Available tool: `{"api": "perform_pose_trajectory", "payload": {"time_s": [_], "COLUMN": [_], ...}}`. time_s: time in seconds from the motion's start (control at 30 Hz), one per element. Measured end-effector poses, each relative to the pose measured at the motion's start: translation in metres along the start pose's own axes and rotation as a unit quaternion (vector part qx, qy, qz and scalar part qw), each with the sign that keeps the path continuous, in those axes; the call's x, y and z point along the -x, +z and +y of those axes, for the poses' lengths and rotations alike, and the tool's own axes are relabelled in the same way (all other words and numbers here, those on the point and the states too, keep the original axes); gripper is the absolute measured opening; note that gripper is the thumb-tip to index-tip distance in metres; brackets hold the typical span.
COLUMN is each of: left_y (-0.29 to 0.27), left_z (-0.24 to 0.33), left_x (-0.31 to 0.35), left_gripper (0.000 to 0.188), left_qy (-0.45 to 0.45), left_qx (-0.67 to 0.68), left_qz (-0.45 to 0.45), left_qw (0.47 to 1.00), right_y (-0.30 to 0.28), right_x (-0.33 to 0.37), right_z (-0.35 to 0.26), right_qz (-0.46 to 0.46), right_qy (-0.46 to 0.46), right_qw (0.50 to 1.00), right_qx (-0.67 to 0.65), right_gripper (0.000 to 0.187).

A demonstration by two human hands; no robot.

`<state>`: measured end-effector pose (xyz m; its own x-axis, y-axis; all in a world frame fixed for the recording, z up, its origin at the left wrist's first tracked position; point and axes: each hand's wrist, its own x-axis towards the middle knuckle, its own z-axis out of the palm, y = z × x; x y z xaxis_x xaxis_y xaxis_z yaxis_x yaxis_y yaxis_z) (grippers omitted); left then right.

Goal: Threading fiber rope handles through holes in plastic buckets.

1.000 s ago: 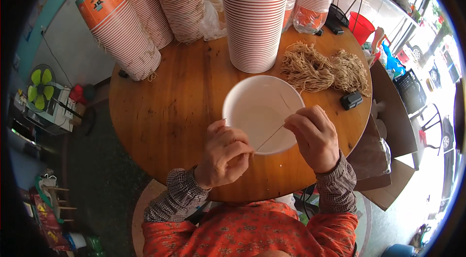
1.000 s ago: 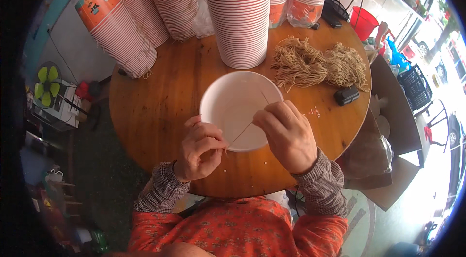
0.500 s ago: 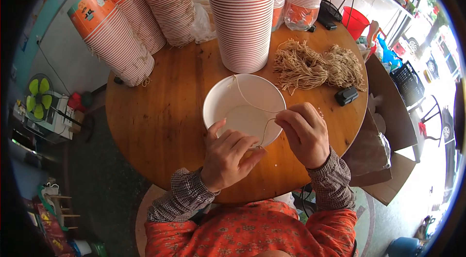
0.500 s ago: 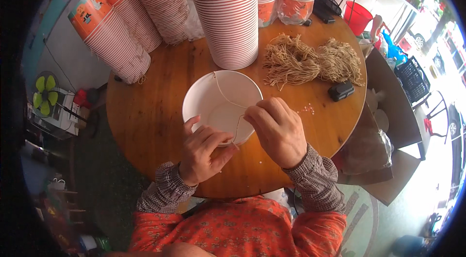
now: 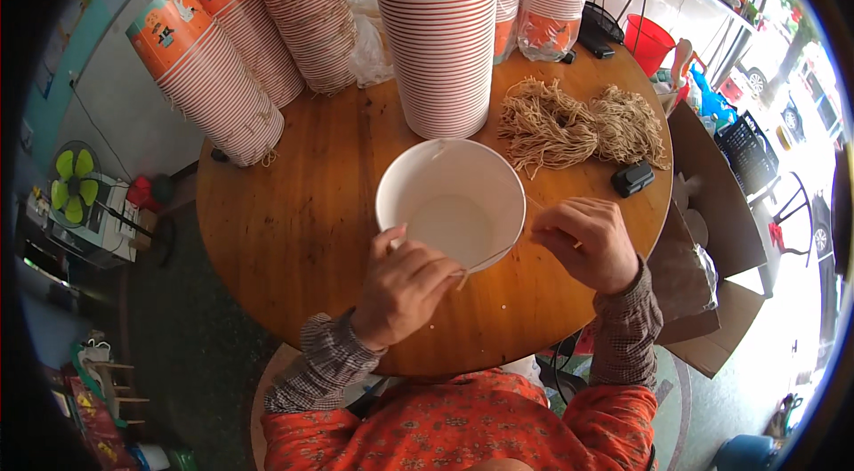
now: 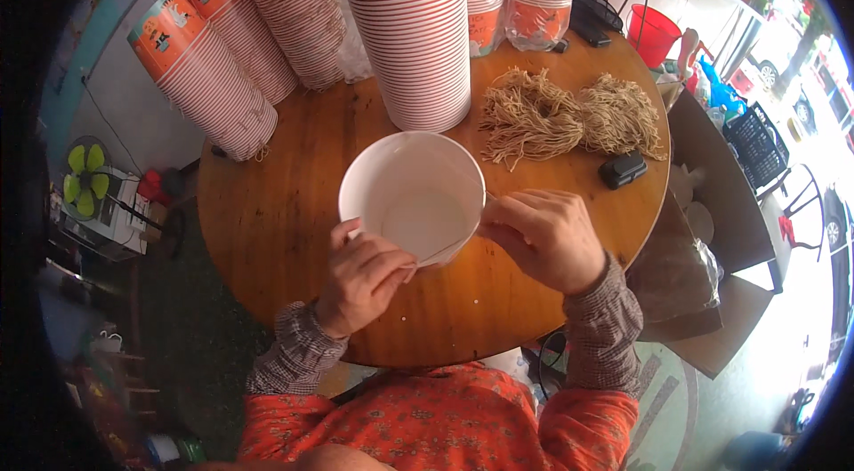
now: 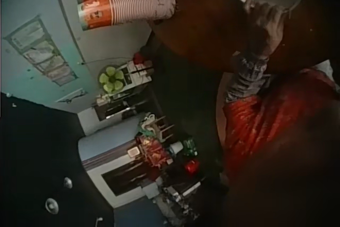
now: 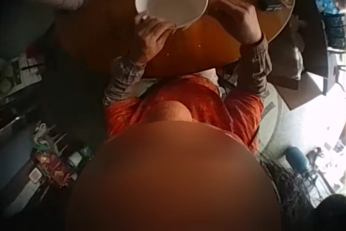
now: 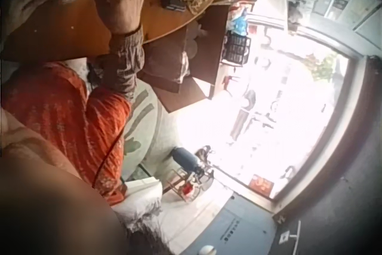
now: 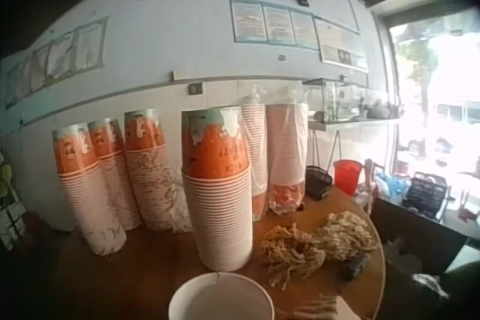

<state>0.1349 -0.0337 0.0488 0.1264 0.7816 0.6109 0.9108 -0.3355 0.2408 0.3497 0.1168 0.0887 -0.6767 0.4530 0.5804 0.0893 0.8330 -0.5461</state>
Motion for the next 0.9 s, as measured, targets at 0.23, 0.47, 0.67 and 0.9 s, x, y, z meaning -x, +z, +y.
{"api": "perform_pose_trajectory", "payload": {"time_s": [0.23,0.47,0.67,0.9], "left_y": [-0.035,-0.036,-0.032,-0.041], "left_z": [-0.034,-0.034,-0.035,-0.051], "left_x": [0.004,0.019,0.016,0.020], "left_gripper": [0.019,0.015,0.024,0.034], "left_qy": [0.020,0.014,-0.031,-0.054], "left_qx": [0.014,-0.076,-0.069,-0.067], "left_qz": [-0.034,0.001,0.018,0.107], "left_qw": [0.999,0.997,0.997,0.990], "right_y": [0.004,0.062,0.099,0.094], "right_x": [0.001,0.026,0.037,0.015], "right_z": [0.038,0.026,-0.016,-0.009], "right_qz": [-0.073,-0.012,-0.054,0.096], "right_qy": [0.024,0.137,-0.127,-0.058], "right_qw": [0.991,0.987,0.989,0.993], "right_qx": [0.110,-0.086,0.050,0.041], "right_gripper": [0.037,0.033,0.028,0.020]}}
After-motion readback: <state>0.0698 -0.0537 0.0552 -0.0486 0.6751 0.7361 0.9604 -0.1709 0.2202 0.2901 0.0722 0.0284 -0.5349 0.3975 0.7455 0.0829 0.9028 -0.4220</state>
